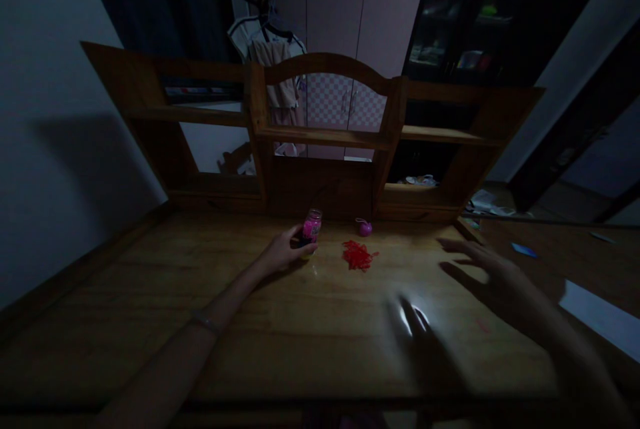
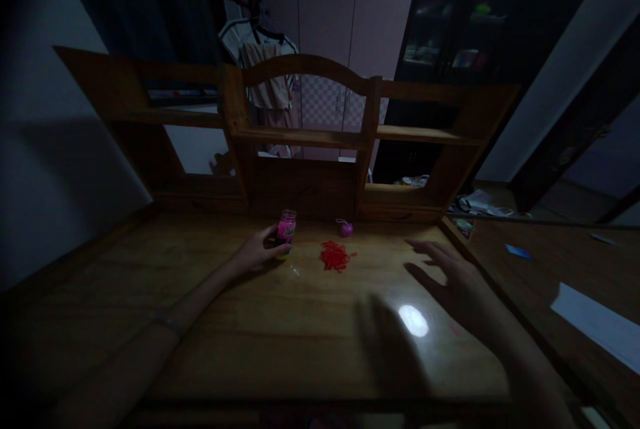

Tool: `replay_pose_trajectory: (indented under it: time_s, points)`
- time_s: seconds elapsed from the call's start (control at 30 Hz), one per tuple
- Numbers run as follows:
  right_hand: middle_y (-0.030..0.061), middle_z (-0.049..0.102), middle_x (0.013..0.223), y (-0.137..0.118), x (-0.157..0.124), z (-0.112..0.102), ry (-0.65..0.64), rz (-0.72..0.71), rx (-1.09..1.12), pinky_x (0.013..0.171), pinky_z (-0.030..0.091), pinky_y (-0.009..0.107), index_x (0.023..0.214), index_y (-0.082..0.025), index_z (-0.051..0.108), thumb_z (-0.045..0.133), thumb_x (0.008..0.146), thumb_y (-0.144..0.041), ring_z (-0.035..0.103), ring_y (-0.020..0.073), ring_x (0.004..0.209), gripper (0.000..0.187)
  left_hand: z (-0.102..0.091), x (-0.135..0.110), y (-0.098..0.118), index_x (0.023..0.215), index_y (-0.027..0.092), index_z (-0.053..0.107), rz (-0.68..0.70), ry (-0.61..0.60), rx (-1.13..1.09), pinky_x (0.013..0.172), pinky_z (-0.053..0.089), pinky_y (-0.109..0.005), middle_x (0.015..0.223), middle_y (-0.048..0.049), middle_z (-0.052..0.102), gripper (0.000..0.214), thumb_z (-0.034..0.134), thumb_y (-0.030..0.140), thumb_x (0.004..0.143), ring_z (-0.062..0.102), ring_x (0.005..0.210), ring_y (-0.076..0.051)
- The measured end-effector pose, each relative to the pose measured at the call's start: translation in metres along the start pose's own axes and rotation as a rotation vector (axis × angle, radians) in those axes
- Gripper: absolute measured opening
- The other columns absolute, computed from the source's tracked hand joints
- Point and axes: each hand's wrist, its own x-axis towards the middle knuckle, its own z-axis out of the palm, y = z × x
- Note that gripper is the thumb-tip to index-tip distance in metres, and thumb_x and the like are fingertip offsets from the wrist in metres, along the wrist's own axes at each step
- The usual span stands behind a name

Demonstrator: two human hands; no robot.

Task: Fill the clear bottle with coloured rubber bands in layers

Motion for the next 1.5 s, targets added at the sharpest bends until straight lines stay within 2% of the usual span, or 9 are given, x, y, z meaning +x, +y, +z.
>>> replay_pose_trajectory:
  time_s: [0.17,0.27,0.37,0.53,0.73,0.83,1.03,1.2,1.5]
  points:
    - [0.0086,0.049,0.140,-0.025,0.057,0.068,-0.293,-0.210,0.187,0.094,0.051,0.039,0.142,-0.032,0.039,0.062,0.084,-0.045,0.055,0.0245,0.120,0.065,-0.001,0.000,0.002,0.123,0.016,0.057,-0.004,0.002,0.016,0.083,0.053,-0.034,0.113,-0.0111,0.068,0.064,0.069,0.052,0.072,0.066,0.094,-0.023]
    - [0.0136,0.044,0.144,-0.024,0.072,0.102,-0.380,-0.182,0.180,0.090,0.052,0.040,0.146,-0.029,0.034,0.071,0.074,-0.049,0.057,0.0278,0.116,0.083,-0.001,0.000,0.005,0.122,0.016,0.057,0.002,0.003,0.026,0.081,0.053,-0.033,0.112,-0.0110,0.068,0.061,0.069,0.052,0.073,0.066,0.093,-0.023]
    - [0.0161,0.045,0.141,-0.018,0.068,0.118,-0.414,-0.142,0.176,0.088,0.053,0.040,0.147,-0.027,0.034,0.073,0.070,-0.051,0.060,0.0282,0.109,0.089,0.000,-0.001,0.007,0.122,0.017,0.058,0.005,-0.002,0.042,0.080,0.053,-0.033,0.111,-0.0105,0.068,0.060,0.068,0.052,0.074,0.066,0.092,-0.022]
    - [0.0148,0.054,0.125,-0.022,0.058,0.134,-0.386,-0.130,0.134,0.084,0.052,0.041,0.142,-0.026,0.042,0.074,0.068,-0.053,0.061,0.0291,0.103,0.085,0.001,-0.004,0.012,0.121,0.020,0.059,0.041,-0.022,0.137,0.082,0.051,-0.033,0.111,-0.0089,0.067,0.056,0.067,0.052,0.076,0.064,0.095,-0.022]
    - [0.0123,0.058,0.114,-0.034,0.055,0.151,-0.329,-0.190,0.129,0.085,0.051,0.038,0.125,-0.025,0.060,0.061,0.085,-0.033,0.061,0.0237,0.095,0.040,0.002,-0.007,0.019,0.120,0.021,0.058,0.188,-0.015,0.270,0.092,0.046,-0.035,0.116,-0.0072,0.064,0.052,0.066,0.050,0.077,0.061,0.102,-0.024]
    - [0.0107,0.059,0.111,-0.039,0.056,0.151,-0.331,-0.193,0.163,0.085,0.050,0.035,0.116,-0.025,0.066,0.055,0.089,-0.026,0.062,0.0211,0.093,0.028,0.002,-0.009,0.024,0.120,0.021,0.058,0.240,-0.054,0.321,0.093,0.045,-0.034,0.115,-0.0068,0.064,0.049,0.064,0.048,0.080,0.060,0.103,-0.024]
    - [0.0092,0.063,0.106,-0.045,0.061,0.144,-0.318,-0.136,0.261,0.082,0.050,0.032,0.103,-0.022,0.072,0.059,0.084,-0.016,0.063,0.0183,0.088,0.024,0.002,-0.011,0.031,0.120,0.021,0.058,0.278,-0.117,0.391,0.093,0.045,-0.035,0.114,-0.0079,0.064,0.048,0.063,0.049,0.080,0.059,0.105,-0.025]
    - [0.0055,0.067,0.098,-0.039,0.061,0.148,-0.275,-0.115,0.325,0.077,0.050,0.030,0.096,-0.023,0.074,0.058,0.083,-0.014,0.064,0.0172,0.082,0.022,0.008,-0.013,0.031,0.118,0.021,0.059,0.253,-0.099,0.368,0.092,0.046,-0.034,0.114,-0.0069,0.065,0.051,0.064,0.052,0.078,0.061,0.101,-0.024]
    - [0.0064,0.072,0.094,-0.028,0.062,0.151,-0.156,-0.030,0.347,0.073,0.051,0.029,0.089,-0.020,0.074,0.058,0.081,-0.013,0.066,0.0193,0.081,0.019,0.015,-0.015,0.032,0.118,0.020,0.060,0.189,-0.056,0.242,0.088,0.050,-0.032,0.113,-0.0070,0.066,0.056,0.068,0.054,0.074,0.063,0.099,-0.023]
